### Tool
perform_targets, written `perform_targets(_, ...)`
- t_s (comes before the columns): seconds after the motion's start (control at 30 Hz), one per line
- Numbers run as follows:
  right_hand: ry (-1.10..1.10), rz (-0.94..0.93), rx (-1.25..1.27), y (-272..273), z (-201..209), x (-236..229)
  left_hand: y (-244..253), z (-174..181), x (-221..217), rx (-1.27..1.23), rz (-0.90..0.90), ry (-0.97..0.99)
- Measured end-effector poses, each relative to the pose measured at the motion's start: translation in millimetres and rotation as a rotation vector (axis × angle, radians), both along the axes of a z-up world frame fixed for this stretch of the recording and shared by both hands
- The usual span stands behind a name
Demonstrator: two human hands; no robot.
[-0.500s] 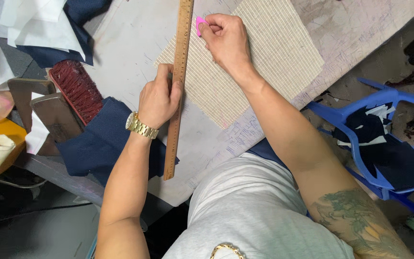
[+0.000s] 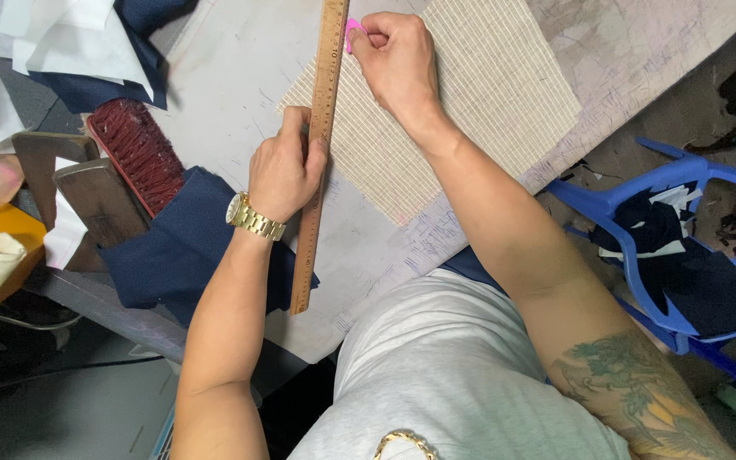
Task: The person uses a wooden ruler and chalk to mark lines on a blue fabric and a striped fabric. They use large shears to cut along the marked lines on both pieces of fabric on a cluttered workbench.
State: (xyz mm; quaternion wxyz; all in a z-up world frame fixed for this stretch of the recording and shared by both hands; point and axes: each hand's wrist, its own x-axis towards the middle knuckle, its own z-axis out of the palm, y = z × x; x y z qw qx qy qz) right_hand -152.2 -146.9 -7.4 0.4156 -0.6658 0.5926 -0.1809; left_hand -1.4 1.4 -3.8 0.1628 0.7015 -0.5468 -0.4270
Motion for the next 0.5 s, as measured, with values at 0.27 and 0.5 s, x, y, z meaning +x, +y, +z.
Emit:
perform_targets(0.27,0.032,-0.008,0.034,8.1,8.6,5.8,2.7,-7.6,-1.9,-0.040,-0.010,-0.044)
perform_targets(0.5,-0.016,0.139,0.060,48.9,16.2,-8.2,6.8,-1.5,-5.0,-0.049,0.023,-0.036)
